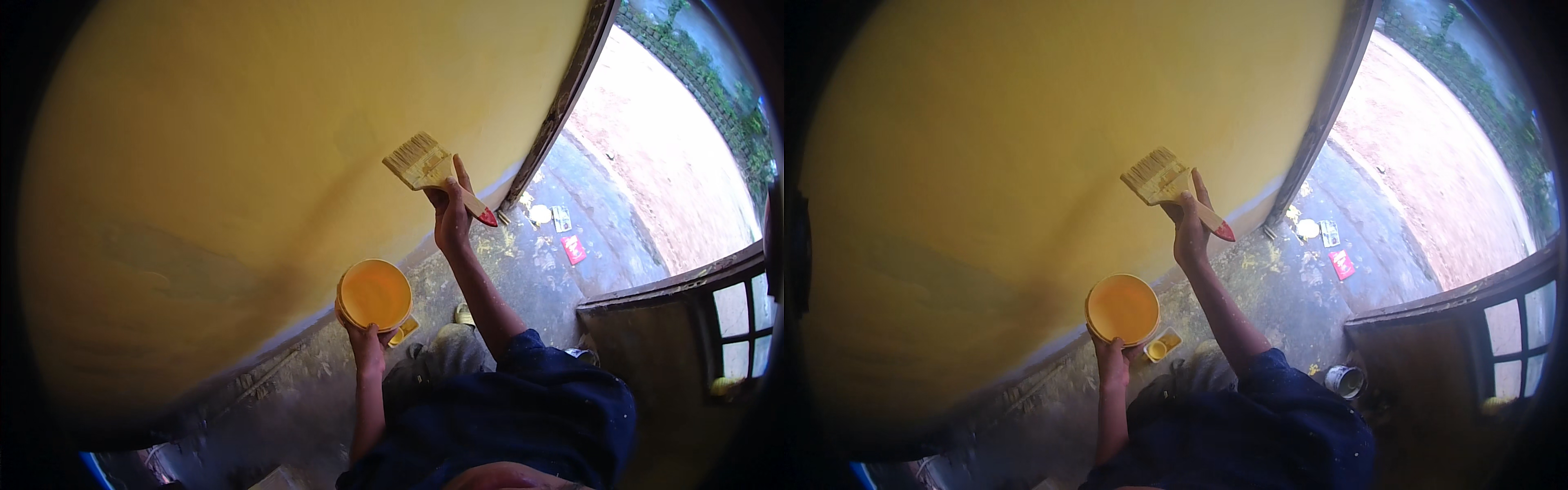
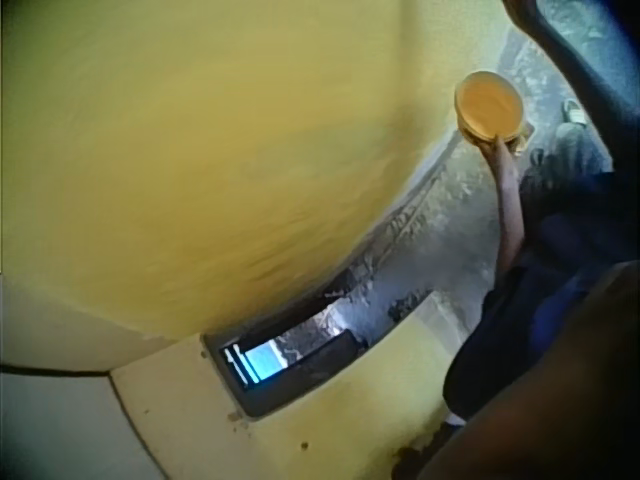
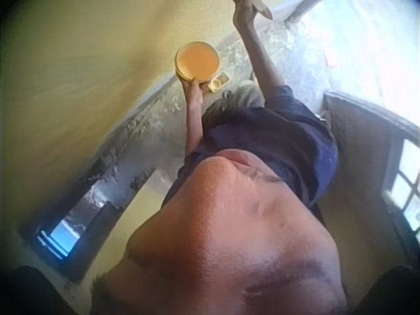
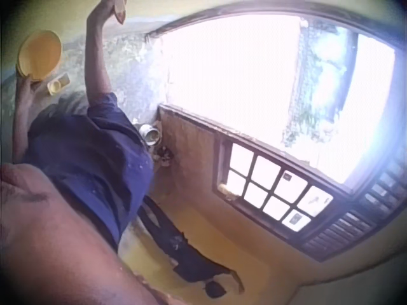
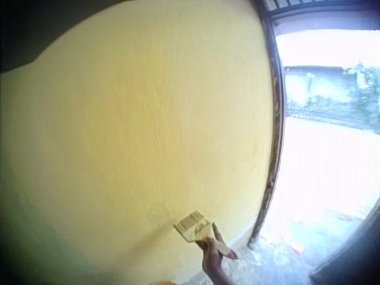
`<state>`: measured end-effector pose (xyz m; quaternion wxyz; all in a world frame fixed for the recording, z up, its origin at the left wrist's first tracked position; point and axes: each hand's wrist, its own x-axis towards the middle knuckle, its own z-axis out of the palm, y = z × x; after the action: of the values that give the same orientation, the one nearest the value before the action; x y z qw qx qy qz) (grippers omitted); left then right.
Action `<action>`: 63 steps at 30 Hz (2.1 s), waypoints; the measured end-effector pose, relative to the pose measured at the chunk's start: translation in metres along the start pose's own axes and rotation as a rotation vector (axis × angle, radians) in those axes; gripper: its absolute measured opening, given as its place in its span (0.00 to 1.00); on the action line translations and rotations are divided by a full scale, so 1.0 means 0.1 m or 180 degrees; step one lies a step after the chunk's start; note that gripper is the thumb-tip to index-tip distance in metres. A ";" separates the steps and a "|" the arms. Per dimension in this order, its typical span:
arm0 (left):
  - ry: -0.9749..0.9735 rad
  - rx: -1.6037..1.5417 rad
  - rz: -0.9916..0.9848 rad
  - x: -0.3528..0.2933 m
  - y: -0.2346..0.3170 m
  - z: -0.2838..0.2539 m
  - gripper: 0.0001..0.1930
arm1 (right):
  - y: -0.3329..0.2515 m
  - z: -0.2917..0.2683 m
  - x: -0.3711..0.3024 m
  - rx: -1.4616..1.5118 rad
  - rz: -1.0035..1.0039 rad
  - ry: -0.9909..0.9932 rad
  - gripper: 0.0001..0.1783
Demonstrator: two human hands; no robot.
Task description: The person paints a wall yellow using a brush and a small bucket of paint. They repeatedly dip the brush into the bucket and apply paint to the wall in vertical strokes, working along the lower section near the floor.
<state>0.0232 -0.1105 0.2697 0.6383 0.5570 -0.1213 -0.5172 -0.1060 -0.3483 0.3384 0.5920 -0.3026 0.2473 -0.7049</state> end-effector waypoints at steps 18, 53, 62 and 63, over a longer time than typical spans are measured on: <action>0.0667 0.0026 -0.0272 -0.39 -0.09 -0.87 0.39 | 0.20 0.15 0.56 -0.0390 -0.1093 -0.0555 0.29; 0.1626 -0.0591 -0.0333 -0.96 -0.68 -1.14 0.37 | 2.44 -1.64 -0.10 -0.1249 0.0945 0.0637 0.32; 0.0705 -0.0218 -0.0858 -0.86 -0.37 -1.14 0.27 | 0.30 -0.20 0.61 -0.0525 -0.0894 -0.0754 0.29; 0.0685 -0.0170 -0.0866 -0.85 -0.36 -1.07 0.27 | 0.16 -0.06 0.67 -0.0346 -0.1020 -0.0753 0.29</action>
<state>0.0456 0.0259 0.2375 0.5863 0.6033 0.0379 -0.5392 -0.1075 -0.4170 0.3317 0.4800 -0.4502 0.1624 -0.7352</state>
